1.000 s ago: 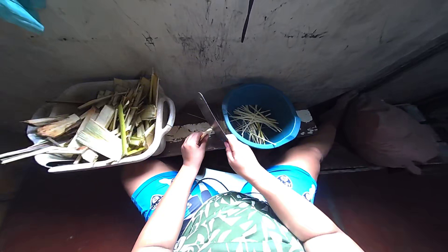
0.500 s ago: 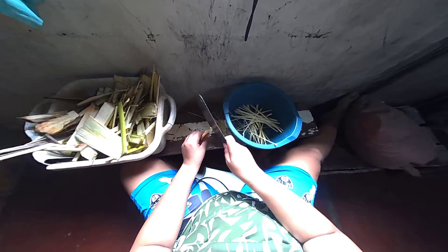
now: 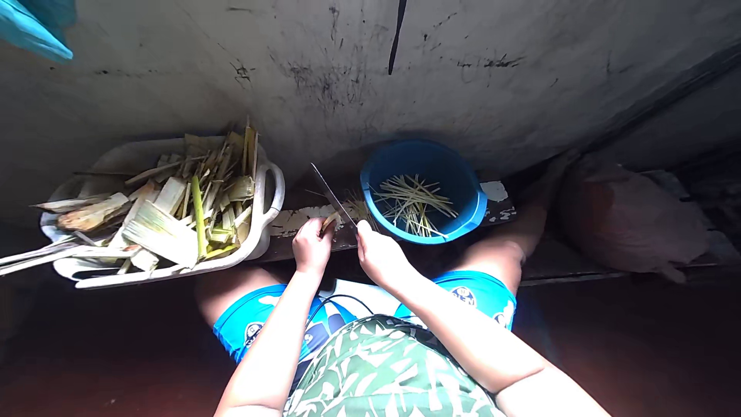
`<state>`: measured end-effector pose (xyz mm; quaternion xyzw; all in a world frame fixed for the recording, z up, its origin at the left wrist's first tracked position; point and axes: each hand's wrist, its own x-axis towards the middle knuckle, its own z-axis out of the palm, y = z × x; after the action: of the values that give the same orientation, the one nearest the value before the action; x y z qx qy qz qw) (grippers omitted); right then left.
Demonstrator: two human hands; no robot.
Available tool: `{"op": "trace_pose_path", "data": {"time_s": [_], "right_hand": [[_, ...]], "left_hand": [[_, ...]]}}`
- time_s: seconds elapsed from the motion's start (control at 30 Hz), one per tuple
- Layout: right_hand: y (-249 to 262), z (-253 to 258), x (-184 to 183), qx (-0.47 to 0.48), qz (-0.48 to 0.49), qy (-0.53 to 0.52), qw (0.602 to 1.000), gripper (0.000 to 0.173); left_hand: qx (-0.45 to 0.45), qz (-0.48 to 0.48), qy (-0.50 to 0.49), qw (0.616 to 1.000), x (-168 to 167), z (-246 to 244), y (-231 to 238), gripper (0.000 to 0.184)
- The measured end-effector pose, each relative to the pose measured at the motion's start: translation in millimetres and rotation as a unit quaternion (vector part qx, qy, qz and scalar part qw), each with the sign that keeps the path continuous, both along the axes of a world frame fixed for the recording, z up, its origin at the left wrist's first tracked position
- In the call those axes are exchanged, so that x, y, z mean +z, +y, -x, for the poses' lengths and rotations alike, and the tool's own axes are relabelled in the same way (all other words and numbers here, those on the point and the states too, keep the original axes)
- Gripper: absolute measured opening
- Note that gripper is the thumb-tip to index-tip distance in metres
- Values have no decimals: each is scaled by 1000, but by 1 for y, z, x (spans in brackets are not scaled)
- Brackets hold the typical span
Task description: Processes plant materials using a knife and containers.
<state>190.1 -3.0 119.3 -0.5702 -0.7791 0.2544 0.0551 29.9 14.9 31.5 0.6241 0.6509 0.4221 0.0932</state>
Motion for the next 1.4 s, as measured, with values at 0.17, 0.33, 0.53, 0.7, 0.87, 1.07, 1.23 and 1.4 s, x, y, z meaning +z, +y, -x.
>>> {"op": "trace_pose_path", "data": {"time_s": [0.17,0.33,0.53,0.7,0.87,1.07,1.23,1.4], "right_hand": [[2,1,-3,1,24,-4,1000,30],[4,5,0,7,32,-19,999,31],[3,6,-5,5,29,-16,999,32],[3,6,-10,-1,33,-4,999,33],[0,7,-15,-14,31,5,999,33],[-3,1,-2,-12,62,-3,998,34],[1,-9,22,-2,80,-32,996,32],[10,-1,27,12,67,-54,996,24]], "left_hand": [[6,11,7,1000,2,1,-1,20],[12,15,6,1000,3,1,0,21],[20,28,-2,999,6,-1,0,21],[20,40,-9,999,8,0,1,23],[17,46,-7,999,10,-2,1,22],[9,57,16,998,13,-5,0,22],[-7,44,42,998,13,-12,-4,16],[-15,12,53,998,8,-8,-4,16]]}}
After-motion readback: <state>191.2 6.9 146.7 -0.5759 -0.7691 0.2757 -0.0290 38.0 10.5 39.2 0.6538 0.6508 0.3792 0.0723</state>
